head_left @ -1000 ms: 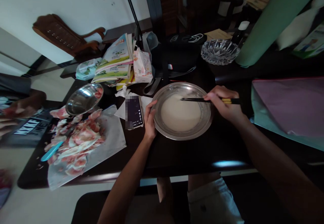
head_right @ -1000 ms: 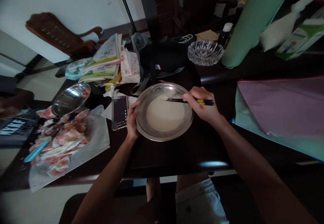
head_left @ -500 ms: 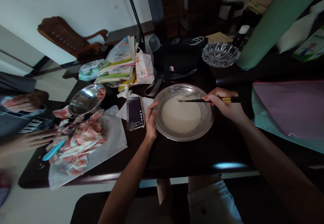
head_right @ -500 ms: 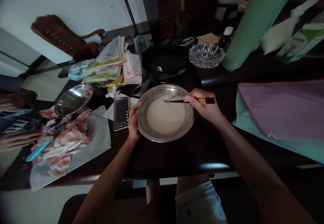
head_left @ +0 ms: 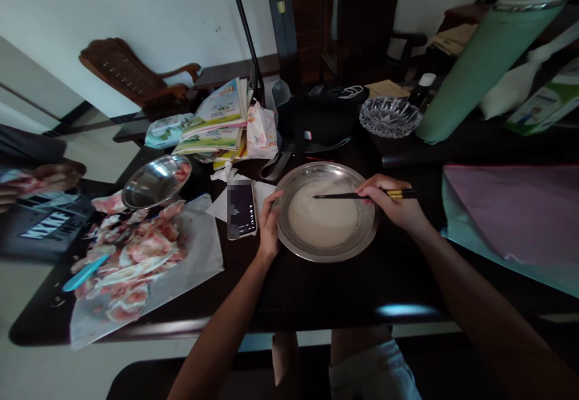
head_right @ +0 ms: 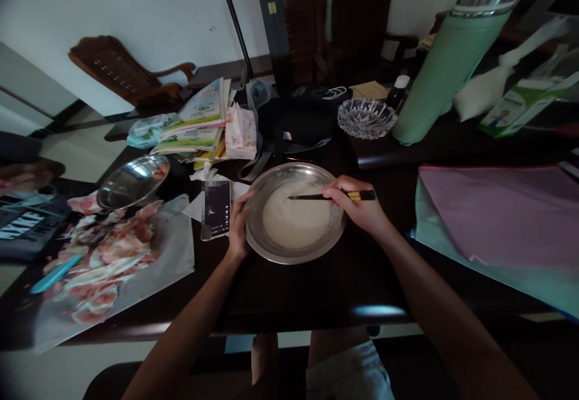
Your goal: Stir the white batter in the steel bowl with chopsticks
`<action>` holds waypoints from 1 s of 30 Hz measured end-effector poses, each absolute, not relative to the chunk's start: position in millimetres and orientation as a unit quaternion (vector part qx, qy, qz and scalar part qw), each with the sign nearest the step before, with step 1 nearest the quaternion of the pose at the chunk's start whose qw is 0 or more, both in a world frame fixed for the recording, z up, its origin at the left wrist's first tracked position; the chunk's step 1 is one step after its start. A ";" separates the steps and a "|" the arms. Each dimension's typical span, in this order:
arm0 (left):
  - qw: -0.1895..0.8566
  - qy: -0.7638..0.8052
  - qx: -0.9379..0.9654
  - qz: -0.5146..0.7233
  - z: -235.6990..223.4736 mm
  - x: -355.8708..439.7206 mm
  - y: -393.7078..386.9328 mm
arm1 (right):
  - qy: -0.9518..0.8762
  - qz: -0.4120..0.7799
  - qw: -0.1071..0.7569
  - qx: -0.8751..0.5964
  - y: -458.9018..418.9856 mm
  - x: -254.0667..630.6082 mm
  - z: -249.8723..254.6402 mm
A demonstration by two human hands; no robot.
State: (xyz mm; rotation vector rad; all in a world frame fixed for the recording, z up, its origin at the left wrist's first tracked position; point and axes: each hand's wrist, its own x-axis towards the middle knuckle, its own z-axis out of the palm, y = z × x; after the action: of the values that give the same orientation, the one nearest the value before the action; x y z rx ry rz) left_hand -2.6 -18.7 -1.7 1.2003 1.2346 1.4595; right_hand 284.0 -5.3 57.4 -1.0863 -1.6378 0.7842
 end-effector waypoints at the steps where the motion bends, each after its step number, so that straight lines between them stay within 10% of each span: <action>1: 0.431 0.492 0.481 0.584 -2.3 -2.6 -18.6 | -0.671 0.323 0.492 -0.450 -5.2 286.3 58.0; 30: 0.417 0.505 0.478 0.585 3.0 -1.7 -20.5 | -0.673 0.357 0.487 -0.428 -8.0 313.0 70.4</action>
State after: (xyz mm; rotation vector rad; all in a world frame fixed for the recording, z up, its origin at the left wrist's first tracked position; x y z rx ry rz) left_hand -1.7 -20.5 3.0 1.2001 1.2684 1.4691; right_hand 313.0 -8.0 70.4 -1.0408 -1.6358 0.8681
